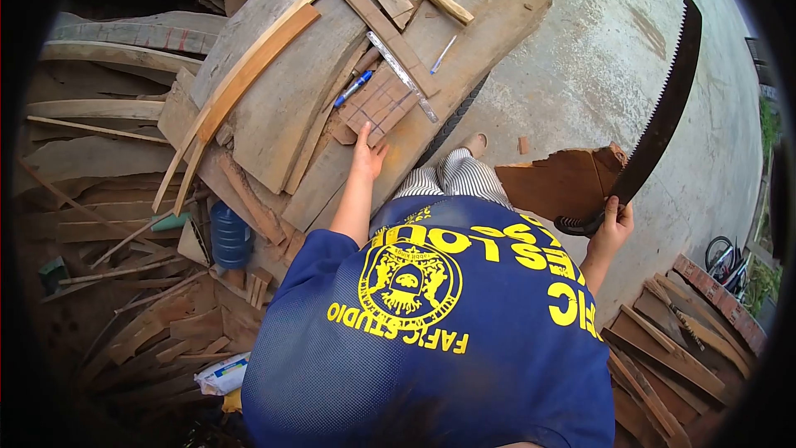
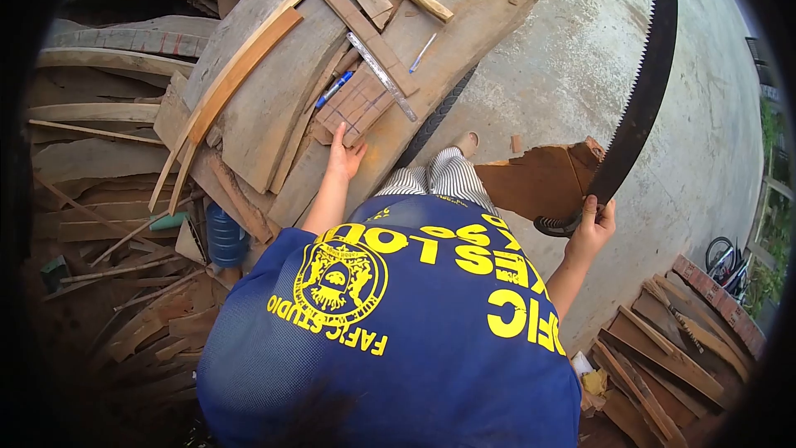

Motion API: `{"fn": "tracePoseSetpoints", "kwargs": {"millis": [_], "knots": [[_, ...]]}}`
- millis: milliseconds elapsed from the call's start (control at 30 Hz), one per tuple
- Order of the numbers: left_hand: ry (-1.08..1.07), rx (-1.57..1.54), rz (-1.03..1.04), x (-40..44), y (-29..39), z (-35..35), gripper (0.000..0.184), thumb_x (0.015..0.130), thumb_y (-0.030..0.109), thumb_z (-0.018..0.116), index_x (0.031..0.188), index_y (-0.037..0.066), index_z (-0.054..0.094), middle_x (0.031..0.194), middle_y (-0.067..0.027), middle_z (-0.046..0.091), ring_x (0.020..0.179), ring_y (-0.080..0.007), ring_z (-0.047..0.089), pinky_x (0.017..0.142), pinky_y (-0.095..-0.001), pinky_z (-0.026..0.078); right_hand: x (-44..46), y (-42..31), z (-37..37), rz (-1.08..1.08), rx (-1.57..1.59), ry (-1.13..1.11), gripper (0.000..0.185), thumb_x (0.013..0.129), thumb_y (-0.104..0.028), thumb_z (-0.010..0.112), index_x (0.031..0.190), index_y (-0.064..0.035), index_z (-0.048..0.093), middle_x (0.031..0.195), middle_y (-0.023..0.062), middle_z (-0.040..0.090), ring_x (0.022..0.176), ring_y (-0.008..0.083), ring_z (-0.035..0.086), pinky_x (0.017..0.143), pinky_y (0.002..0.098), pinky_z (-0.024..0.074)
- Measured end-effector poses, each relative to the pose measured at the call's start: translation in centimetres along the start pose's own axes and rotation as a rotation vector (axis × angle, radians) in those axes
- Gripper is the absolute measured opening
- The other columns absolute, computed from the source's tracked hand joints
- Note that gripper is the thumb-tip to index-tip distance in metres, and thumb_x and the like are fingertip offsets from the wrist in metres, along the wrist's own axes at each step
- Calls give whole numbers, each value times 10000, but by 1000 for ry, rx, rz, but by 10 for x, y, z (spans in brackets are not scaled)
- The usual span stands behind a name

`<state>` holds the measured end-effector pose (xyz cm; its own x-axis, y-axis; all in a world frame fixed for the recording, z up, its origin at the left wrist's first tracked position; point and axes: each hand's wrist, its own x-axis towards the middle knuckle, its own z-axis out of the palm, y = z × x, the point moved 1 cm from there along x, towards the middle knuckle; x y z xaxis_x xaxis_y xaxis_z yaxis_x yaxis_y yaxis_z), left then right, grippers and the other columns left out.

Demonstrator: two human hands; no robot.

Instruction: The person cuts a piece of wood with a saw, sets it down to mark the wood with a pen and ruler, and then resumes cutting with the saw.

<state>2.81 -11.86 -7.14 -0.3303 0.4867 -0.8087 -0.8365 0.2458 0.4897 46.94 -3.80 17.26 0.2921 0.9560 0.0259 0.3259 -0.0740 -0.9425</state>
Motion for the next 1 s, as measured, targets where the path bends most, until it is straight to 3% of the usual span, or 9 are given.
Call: {"fn": "tracePoseSetpoints", "kwargs": {"millis": [33, 100, 133, 200, 433, 767, 1000], "knots": [[2, -8, 4, 0, 0, -2, 954, 687, 570, 722, 1413, 129, 287, 1372, -108, 370, 1239, -284, 375, 1031, -416, 330, 0, -1, 2, -22, 12, -22, 162, 908, -170, 625, 868, -17, 588, 825, -26, 514, 752, 79, 451, 689, 221, 358], [29, 31, 126, 0, 5, -5, 746, 712, 478, 746, 1285, 98, 456, 1154, -61, 523, 987, -192, 513, 829, -305, 448, 0, -5, 8, -41, -4, -33, 162, 906, -165, 626, 868, -11, 590, 836, -23, 511, 757, 82, 451, 693, 222, 356], [26, 33, 126, 0, 7, -6, 746, 712, 478, 746, 1285, 98, 456, 1154, -61, 523, 987, -192, 513, 829, -305, 448, -3, -8, 11, -53, -26, -34, 162, 904, -159, 627, 868, -5, 592, 848, -20, 508, 763, 85, 450, 697, 223, 354], [67, 11, 160, -4, 9, -9, 678, 704, 499, 740, 1201, 94, 520, 1043, -23, 572, 858, -141, 530, 714, -253, 448, -5, -11, 14, -62, -29, -21, 164, 903, -157, 627, 874, 0, 593, 856, -20, 507, 763, 84, 449, 696, 222, 354], [64, 31, 207, -26, 30, -31, 748, 709, 582, 694, 1227, 81, 495, 1077, -47, 569, 889, -161, 565, 735, -265, 451, -6, -5, 16, -76, -21, -36, 159, 898, -148, 632, 903, 8, 602, 879, -18, 505, 743, 71, 444, 672, 211, 350], [95, 46, 169, -15, 34, -29, 761, 711, 552, 719, 1233, 46, 492, 1065, -71, 564, 887, -172, 568, 734, -263, 463, -11, -3, 37, -140, -103, -66, 151, 878, -128, 651, 912, 18, 635, 915, -9, 519, 687, 53, 446, 589, 200, 354], [106, -34, 108, -16, 38, -23, 769, 740, 511, 723, 1272, 32, 442, 1179, -112, 509, 1030, -231, 533, 882, -316, 483, -17, -4, 35, -159, -92, -44, 139, 877, -118, 651, 904, 17, 633, 933, -4, 524, 656, 54, 448, 576, 197, 355]]}}
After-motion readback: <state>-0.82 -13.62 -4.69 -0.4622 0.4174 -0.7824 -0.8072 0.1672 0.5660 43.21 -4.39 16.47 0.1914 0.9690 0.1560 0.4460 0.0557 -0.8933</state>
